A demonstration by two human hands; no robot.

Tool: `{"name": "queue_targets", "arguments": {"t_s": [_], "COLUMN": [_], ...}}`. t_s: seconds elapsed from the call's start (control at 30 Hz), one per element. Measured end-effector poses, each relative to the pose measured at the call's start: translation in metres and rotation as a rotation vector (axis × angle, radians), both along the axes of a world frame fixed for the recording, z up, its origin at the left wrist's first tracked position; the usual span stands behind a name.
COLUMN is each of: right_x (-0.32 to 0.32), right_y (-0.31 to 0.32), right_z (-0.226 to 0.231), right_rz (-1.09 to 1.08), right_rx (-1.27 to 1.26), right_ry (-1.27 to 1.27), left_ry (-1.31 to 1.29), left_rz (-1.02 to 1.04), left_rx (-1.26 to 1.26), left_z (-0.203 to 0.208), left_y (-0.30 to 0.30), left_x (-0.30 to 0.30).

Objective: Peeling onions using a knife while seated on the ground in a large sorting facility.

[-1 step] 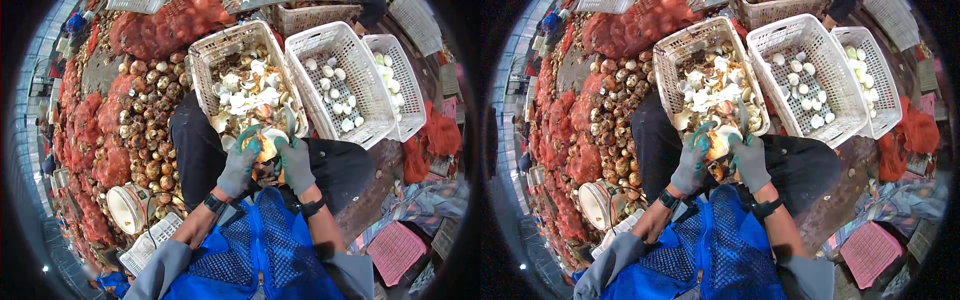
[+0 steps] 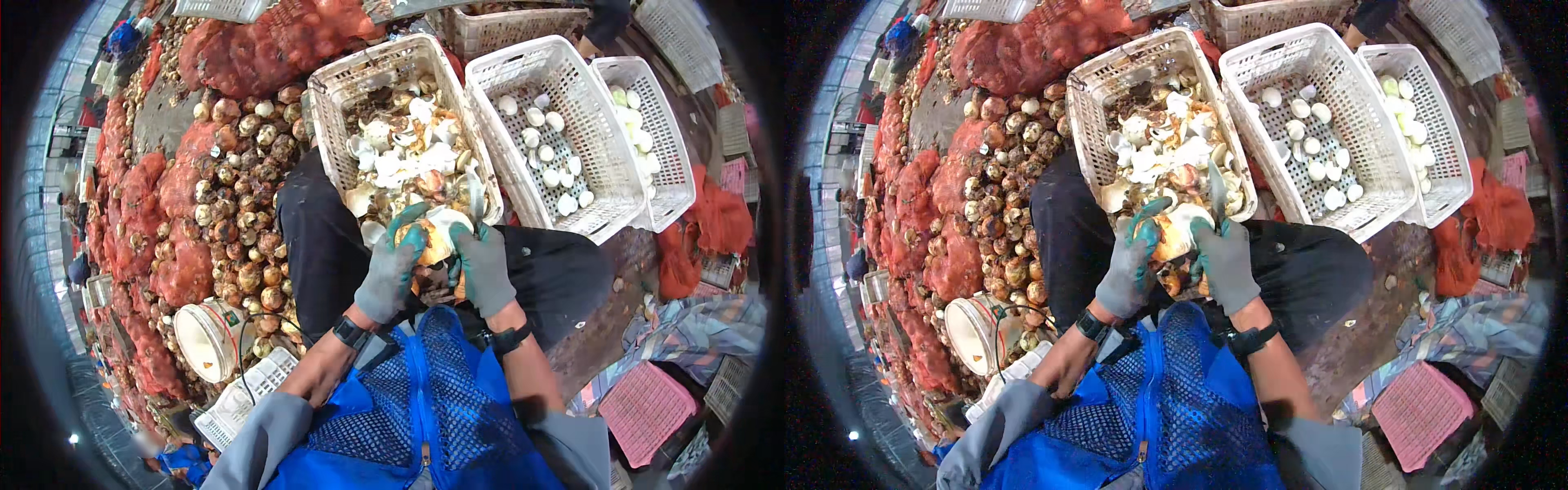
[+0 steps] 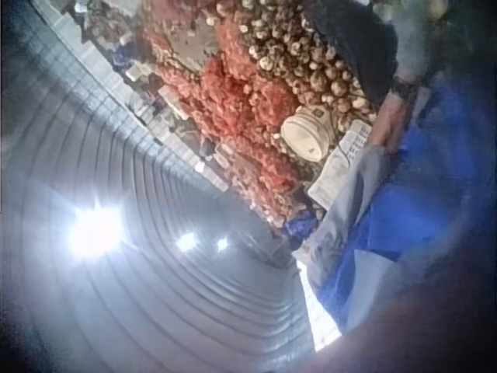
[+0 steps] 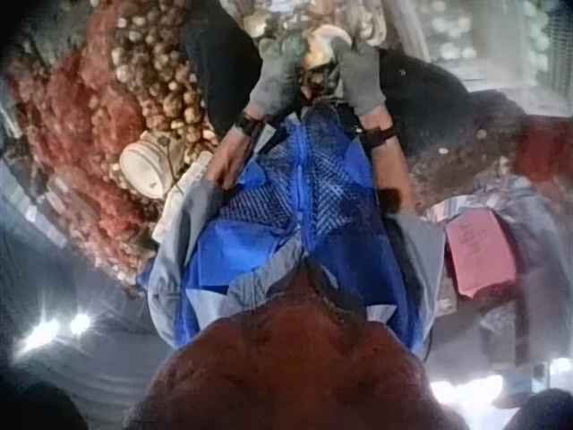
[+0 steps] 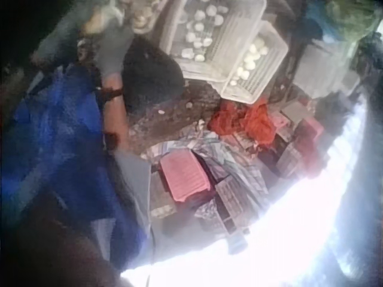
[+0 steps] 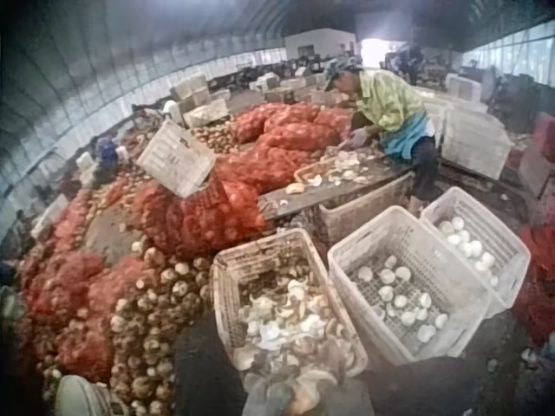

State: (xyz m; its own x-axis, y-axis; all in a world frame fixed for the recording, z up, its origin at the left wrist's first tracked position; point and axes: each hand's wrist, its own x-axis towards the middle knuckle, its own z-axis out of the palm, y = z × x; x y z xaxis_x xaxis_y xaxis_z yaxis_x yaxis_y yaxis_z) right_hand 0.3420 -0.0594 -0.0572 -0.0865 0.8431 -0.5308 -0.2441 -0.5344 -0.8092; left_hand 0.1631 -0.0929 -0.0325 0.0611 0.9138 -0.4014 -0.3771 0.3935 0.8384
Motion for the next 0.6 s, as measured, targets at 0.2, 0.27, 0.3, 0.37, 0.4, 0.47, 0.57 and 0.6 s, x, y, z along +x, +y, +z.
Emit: {"name": "queue_targets", "arguments": {"t_s": [0.2,0.27,0.3,0.37,0.4,0.47,0.57,0.6], "right_x": [0.011,0.021,0.021,0.019,0.019,0.020,0.022,0.021], "right_y": [-0.007,-0.017,-0.016,-0.016,-0.015,-0.013,-0.005,-0.001], "right_z": [-0.002,-0.032,-0.029,-0.022,-0.018,-0.018,-0.007,0.005], "right_rz": [0.106,0.211,0.223,0.234,0.248,0.263,0.158,0.161], "right_rx": [0.440,0.973,1.035,1.098,1.100,1.101,0.267,0.267], "right_ry": [-0.476,-1.197,-1.224,-1.246,-1.228,-1.209,-0.357,-0.357], "left_ry": [0.008,0.241,0.302,0.322,0.337,0.367,0.469,0.540], "left_rz": [-0.016,-0.066,-0.043,-0.055,-0.071,-0.070,-0.125,-0.172], "left_rx": [0.081,0.046,0.089,0.034,-0.020,-0.003,0.167,0.316], "left_z": [-0.001,0.011,0.017,0.017,0.019,0.024,0.015,0.009], "left_y": [0.003,0.002,0.001,-0.001,0.000,0.001,-0.003,-0.005], "left_x": [0.003,0.006,0.009,0.011,0.012,0.010,0.000,-0.004]}}
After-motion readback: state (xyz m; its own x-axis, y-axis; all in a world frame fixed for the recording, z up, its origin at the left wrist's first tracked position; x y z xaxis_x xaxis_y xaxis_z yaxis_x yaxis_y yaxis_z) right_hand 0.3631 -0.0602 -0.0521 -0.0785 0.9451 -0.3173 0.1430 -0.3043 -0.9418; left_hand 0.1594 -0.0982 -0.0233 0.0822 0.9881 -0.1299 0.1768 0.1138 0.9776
